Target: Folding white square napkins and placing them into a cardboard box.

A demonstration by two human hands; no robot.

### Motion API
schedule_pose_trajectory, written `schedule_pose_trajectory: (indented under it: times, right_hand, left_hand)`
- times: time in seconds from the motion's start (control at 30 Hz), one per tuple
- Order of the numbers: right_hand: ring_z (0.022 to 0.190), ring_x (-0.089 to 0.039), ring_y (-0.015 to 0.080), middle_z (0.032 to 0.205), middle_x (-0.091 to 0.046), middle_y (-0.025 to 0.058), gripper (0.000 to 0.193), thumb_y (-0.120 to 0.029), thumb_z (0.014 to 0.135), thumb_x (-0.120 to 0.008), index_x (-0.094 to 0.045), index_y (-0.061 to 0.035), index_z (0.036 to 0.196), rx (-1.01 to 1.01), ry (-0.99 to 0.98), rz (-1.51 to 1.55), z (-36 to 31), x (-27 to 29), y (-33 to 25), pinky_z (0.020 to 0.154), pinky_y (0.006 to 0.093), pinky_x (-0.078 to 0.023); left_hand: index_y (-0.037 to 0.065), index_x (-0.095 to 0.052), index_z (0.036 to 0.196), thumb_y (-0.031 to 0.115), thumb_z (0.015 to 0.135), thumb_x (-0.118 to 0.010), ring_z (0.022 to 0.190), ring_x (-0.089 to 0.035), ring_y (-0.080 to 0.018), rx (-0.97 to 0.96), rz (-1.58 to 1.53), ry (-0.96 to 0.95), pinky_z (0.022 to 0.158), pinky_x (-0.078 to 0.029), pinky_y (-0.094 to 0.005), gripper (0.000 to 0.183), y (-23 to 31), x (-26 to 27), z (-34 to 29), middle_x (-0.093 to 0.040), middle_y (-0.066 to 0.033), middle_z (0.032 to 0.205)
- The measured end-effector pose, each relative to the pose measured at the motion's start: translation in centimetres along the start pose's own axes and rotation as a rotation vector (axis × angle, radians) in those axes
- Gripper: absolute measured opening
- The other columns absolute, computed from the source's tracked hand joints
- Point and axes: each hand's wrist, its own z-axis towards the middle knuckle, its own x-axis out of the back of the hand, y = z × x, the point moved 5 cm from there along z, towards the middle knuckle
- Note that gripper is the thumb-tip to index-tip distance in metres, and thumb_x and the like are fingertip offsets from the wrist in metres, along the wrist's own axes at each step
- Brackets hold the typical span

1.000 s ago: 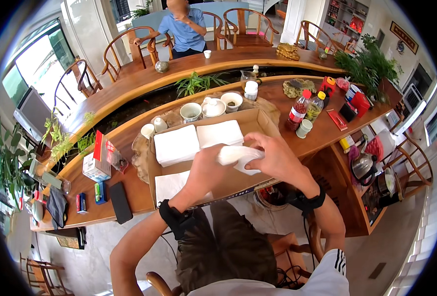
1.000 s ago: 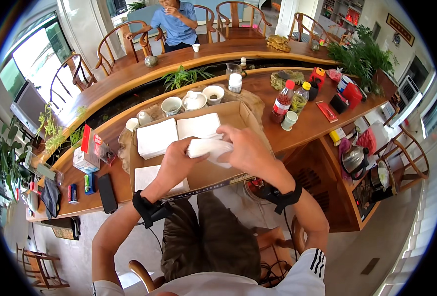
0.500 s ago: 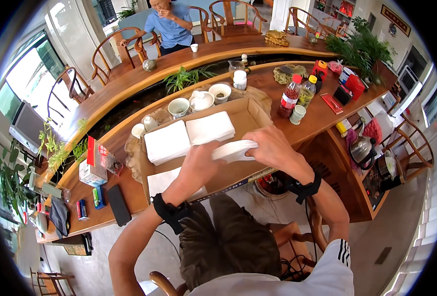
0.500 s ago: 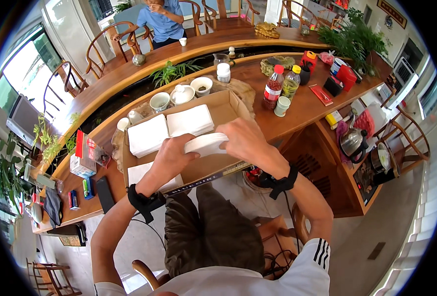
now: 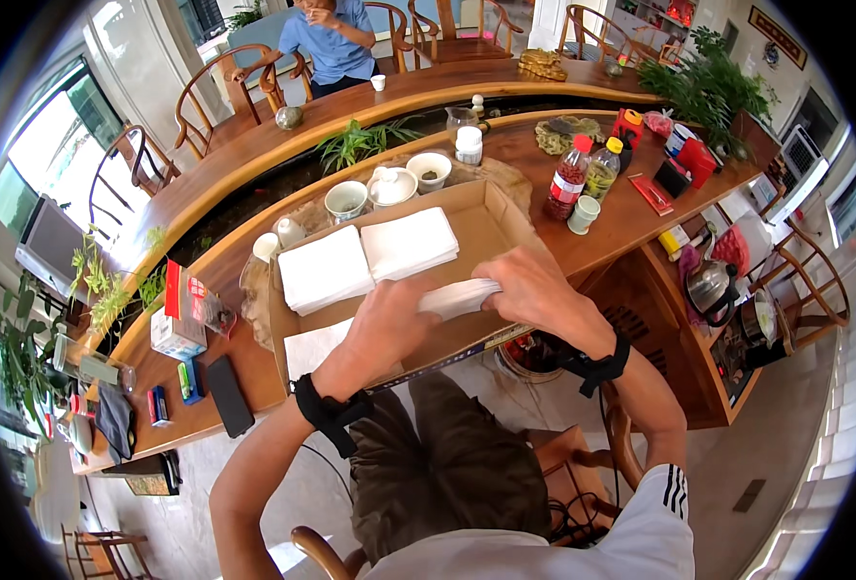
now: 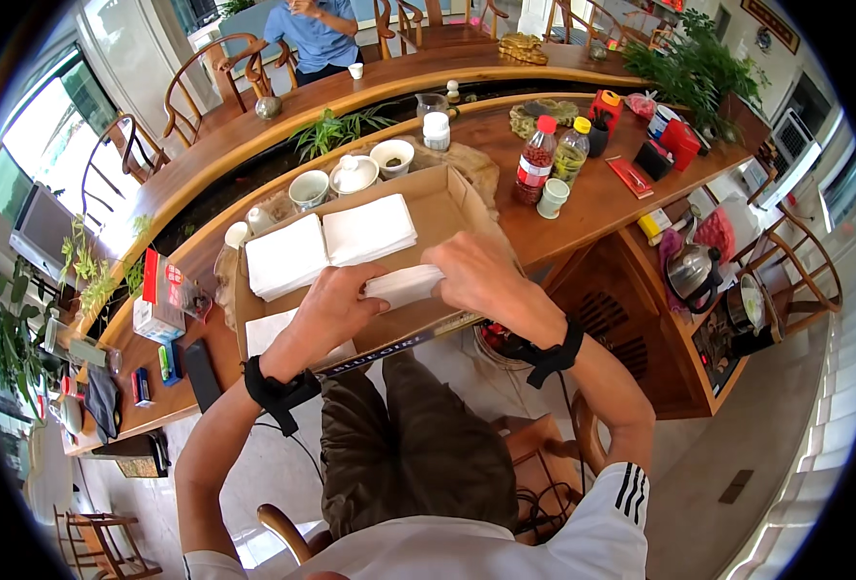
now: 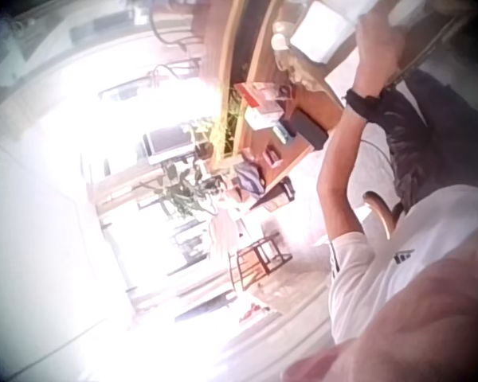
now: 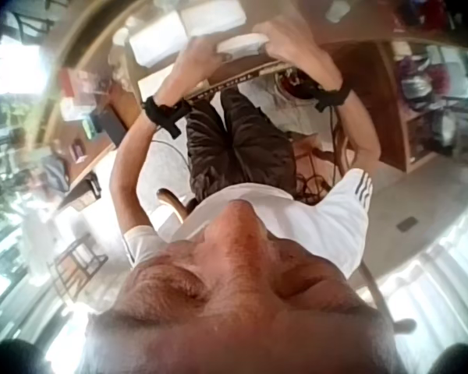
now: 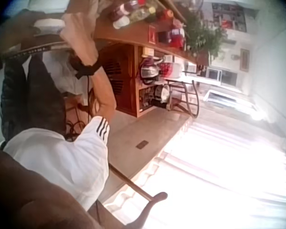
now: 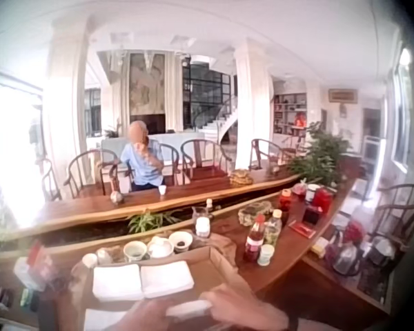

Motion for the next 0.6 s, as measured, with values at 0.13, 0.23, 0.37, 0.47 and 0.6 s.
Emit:
schedule_pose_trajectory:
  times: [0.13, 0.23, 0.37, 0.47, 0.6]
  right_hand:
    - [0.079, -0.071, 0.0439, 0.077, -0.070, 0.0241, 0.018, -0.002, 0.070, -0.069, -0.077, -0.0017, 0.087, 0.035, -0.016, 0.008, 0.2, 0.3, -0.9, 0.072, 0.0518, -0.055]
    - [0.081, -0.071, 0.0434, 0.079, -0.071, 0.0241, 0.014, -0.005, 0.073, -0.072, -0.077, -0.0015, 0.085, 0.072, 0.028, 0.033, 0.4, 0.3, -1.2, 0.074, 0.0517, -0.055]
    - [0.082, -0.071, 0.0433, 0.080, -0.071, 0.0240, 0.012, -0.008, 0.076, -0.075, -0.076, 0.0003, 0.085, 0.032, -0.030, -0.004, 0.8, 0.8, -1.8, 0.074, 0.0515, -0.055]
    - [0.083, -0.070, 0.0445, 0.082, -0.072, 0.0245, 0.020, -0.013, 0.077, -0.079, -0.077, 0.0021, 0.090, -0.046, 0.019, 0.098, 0.6, 2.6, -2.0, 0.073, 0.0511, -0.054]
    - [0.067, -0.071, 0.0253, 0.077, -0.073, 0.0182, 0.029, -0.015, 0.077, -0.085, -0.079, 0.0013, 0.101, -0.200, 0.101, 0.328, 0.3, 4.3, -0.2, 0.065, 0.0373, -0.052]
  left_hand:
    - [0.001, -0.075, 0.115, 0.011, 0.084, -0.078, 0.088, -0.072, -0.0438, 0.017, 0.040, -0.025, 0.081, -0.056, -0.0466, 0.033, -0.6, -0.1, 0.0, -0.073, -0.0277, 0.089]
    - [0.001, -0.076, 0.112, 0.012, 0.085, -0.077, 0.087, -0.072, -0.0431, 0.027, 0.049, -0.030, 0.081, -0.056, -0.0461, 0.030, -0.9, -0.1, 0.1, -0.072, -0.0275, 0.087]
    - [0.002, -0.076, 0.112, 0.013, 0.084, -0.079, 0.088, -0.072, -0.0430, 0.070, 0.038, -0.019, 0.082, -0.057, -0.0424, 0.030, -0.3, 0.9, 0.4, -0.073, -0.0269, 0.088]
    - [0.000, -0.072, 0.121, 0.016, 0.083, -0.084, 0.100, -0.074, -0.0391, 0.064, -0.056, 0.019, 0.089, -0.056, -0.0401, 0.043, 1.2, 2.7, 0.7, -0.075, -0.0252, 0.103]
    - [-0.004, -0.054, 0.145, 0.022, 0.081, -0.090, 0.137, -0.059, -0.0321, 0.096, -0.255, 0.086, 0.112, -0.047, -0.0426, 0.078, 1.9, 5.9, -0.2, -0.063, -0.0215, 0.145]
